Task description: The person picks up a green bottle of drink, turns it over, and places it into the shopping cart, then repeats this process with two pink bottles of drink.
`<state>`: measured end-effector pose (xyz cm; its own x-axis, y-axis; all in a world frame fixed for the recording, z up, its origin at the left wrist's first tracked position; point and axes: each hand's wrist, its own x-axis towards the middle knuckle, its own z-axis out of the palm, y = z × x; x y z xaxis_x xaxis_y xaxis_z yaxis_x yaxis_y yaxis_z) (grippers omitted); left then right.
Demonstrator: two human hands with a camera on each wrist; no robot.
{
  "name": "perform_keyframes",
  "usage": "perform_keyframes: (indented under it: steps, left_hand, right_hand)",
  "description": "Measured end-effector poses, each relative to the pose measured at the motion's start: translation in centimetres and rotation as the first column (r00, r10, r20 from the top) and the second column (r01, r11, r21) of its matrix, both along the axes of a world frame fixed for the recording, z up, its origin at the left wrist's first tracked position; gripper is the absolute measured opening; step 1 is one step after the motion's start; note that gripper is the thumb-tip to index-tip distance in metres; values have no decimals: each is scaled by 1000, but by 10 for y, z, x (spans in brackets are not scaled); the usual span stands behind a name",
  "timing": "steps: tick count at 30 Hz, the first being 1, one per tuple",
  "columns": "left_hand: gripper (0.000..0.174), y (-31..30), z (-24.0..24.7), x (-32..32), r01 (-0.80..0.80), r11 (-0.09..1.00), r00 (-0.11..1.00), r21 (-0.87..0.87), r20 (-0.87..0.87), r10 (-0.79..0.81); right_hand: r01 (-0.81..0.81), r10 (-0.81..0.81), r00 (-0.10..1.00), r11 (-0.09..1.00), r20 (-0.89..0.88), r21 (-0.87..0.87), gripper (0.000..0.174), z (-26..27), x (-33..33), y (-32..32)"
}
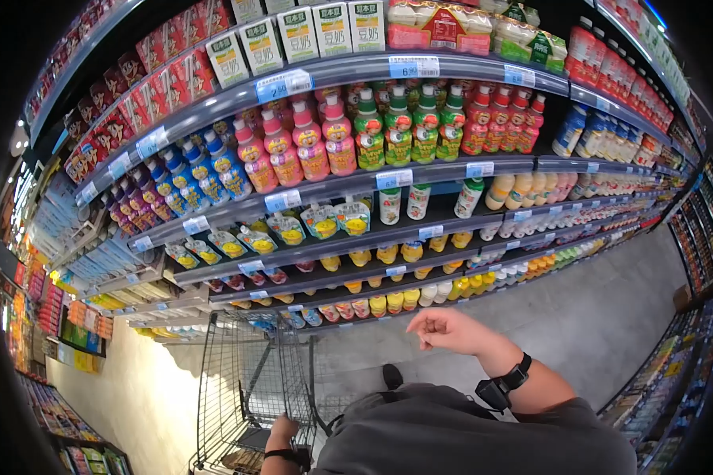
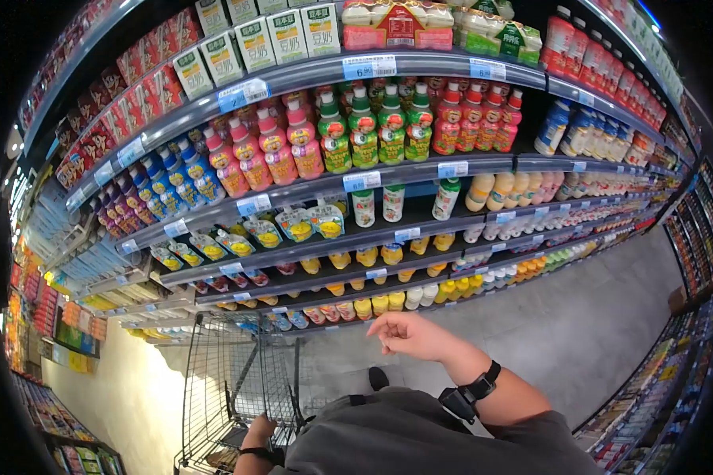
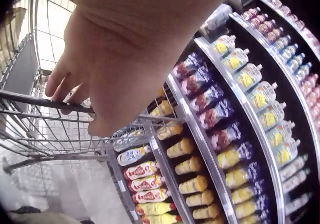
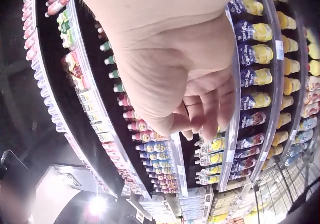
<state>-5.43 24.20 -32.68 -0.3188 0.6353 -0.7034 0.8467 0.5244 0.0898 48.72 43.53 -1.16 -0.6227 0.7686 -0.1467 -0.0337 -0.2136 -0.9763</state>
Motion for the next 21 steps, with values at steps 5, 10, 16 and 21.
perform_keyframes:
  steps: [5, 10, 16, 21]
  left_hand:
    - [66, 5, 20, 6, 24, 999, 998, -30, 52, -23]
    - [80, 3, 15, 12, 161, 987, 987, -20, -21, -161]
    - [77, -7, 3, 28, 187, 981, 978, 54, -101, -181]
    - [74, -17, 0, 36, 215, 963, 973, 162, -121, -197]
  right_hand:
    - [182, -177, 982, 980, 60, -82, 27, -3, 10, -72]
    - [251, -245, 967, 962, 67, -107, 29, -7, 21, -144]
    - [367, -340, 922, 919, 185, -144, 32, -9, 30, -225]
    - [378, -357, 922, 912, 148, -158, 33, -3, 27, -248]
